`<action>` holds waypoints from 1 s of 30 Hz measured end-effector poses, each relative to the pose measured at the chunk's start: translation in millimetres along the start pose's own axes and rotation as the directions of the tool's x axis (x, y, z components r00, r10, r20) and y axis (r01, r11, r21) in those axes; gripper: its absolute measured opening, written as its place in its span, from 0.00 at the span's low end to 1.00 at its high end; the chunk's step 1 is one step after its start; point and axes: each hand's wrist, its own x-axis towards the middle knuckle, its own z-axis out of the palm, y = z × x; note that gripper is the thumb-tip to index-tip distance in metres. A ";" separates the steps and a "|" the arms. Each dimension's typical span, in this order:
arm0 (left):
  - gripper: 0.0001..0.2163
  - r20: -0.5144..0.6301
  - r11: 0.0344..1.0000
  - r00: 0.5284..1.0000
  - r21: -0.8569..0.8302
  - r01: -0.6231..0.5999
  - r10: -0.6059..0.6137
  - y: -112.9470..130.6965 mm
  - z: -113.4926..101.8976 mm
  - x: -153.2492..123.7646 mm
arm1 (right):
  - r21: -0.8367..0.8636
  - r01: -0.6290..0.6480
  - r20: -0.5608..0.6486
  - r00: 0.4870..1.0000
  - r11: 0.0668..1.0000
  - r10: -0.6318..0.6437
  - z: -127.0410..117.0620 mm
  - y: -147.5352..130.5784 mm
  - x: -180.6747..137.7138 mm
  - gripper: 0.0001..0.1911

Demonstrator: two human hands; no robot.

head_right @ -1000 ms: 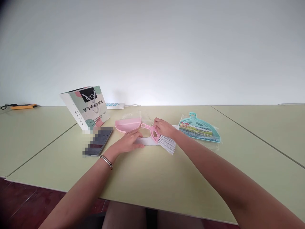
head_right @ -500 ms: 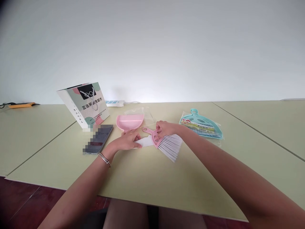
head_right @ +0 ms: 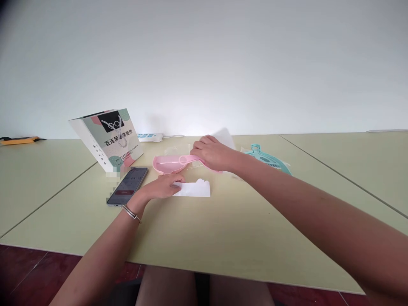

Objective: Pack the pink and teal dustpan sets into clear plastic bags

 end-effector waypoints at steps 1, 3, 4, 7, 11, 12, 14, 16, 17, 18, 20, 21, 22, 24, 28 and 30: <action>0.07 0.015 1.000 1.000 -0.013 -0.020 0.020 -0.7 -0.9 -0.4 | -0.072 0.093 -0.011 0.996 0.993 -0.094 2.3 2.9 4.5 0.19; 0.06 0.056 0.996 0.997 -0.073 -0.057 0.062 -2.9 -3.0 -1.6 | -0.155 0.244 0.046 0.970 0.957 -0.239 13.6 9.9 11.7 0.21; 0.06 0.078 0.991 0.994 -0.115 -0.069 0.078 -4.2 -4.4 -2.5 | -0.172 0.291 0.081 0.956 0.941 -0.281 21.7 13.6 13.9 0.21; 0.06 0.140 0.970 0.985 -0.233 -0.070 0.105 -7.4 -9.2 -6.0 | -0.150 0.352 0.134 0.933 0.924 -0.334 47.8 21.5 14.7 0.21; 0.06 0.125 0.946 0.987 -0.319 -0.061 0.106 -7.6 -13.2 -9.8 | 0.055 0.313 0.104 0.943 0.948 -0.317 68.8 18.0 8.6 0.16; 0.06 0.102 0.939 0.989 -0.336 -0.069 0.110 -7.0 -13.5 -10.1 | 0.098 0.295 0.096 0.948 0.950 -0.304 70.7 15.5 6.5 0.16; 0.05 0.035 0.925 0.993 -0.368 -0.094 0.115 -5.8 -13.2 -10.1 | 0.131 0.273 0.082 0.955 0.953 -0.285 71.4 11.8 0.3 0.18; 0.07 -0.047 0.914 0.994 -0.391 -0.112 0.101 -5.0 -12.5 -9.3 | 0.108 0.215 0.043 0.974 0.971 -0.220 69.7 13.8 -11.8 0.23; 0.08 -0.088 0.911 0.992 -0.395 -0.117 0.090 -4.8 -12.0 -8.5 | 0.087 0.140 0.007 0.990 0.986 -0.141 68.4 17.7 -21.2 0.24; 0.10 -0.128 0.909 0.988 -0.396 -0.128 0.083 -4.7 -11.4 -7.6 | 0.064 0.018 -0.041 0.999 0.998 -0.016 67.0 23.4 -33.3 0.24; 0.12 -0.213 0.904 0.972 -0.389 -0.179 0.101 -4.7 -10.0 -5.1 | 0.063 -0.353 -0.157 0.920 0.934 0.358 64.5 38.7 -64.7 0.19; 0.12 -0.258 0.899 0.959 -0.380 -0.216 0.121 -4.4 -9.1 -3.6 | 0.093 -0.547 -0.189 0.811 0.832 0.554 63.6 47.0 -82.9 0.19; 0.12 -0.302 0.893 0.942 -0.369 -0.256 0.145 -3.7 -7.9 -2.0 | 0.129 -0.735 -0.192 0.641 0.666 0.743 63.2 54.9 -101.3 0.22; 0.11 -0.375 0.879 0.906 -0.343 -0.331 0.195 -1.0 -5.1 1.3 | 0.149 -0.950 -0.113 0.259 0.274 0.959 63.4 67.6 -134.2 0.33; 0.09 -0.460 0.862 0.850 -0.288 -0.418 0.258 9.8 2.7 6.0 | 0.218 -0.975 0.090 -0.029 -0.048 0.995 64.6 83.6 -166.4 0.46; 0.07 -0.480 0.862 0.834 -0.263 -0.433 0.272 16.0 7.8 6.9 | 0.327 -0.941 0.161 -0.037 -0.089 0.986 65.0 92.4 -170.0 0.44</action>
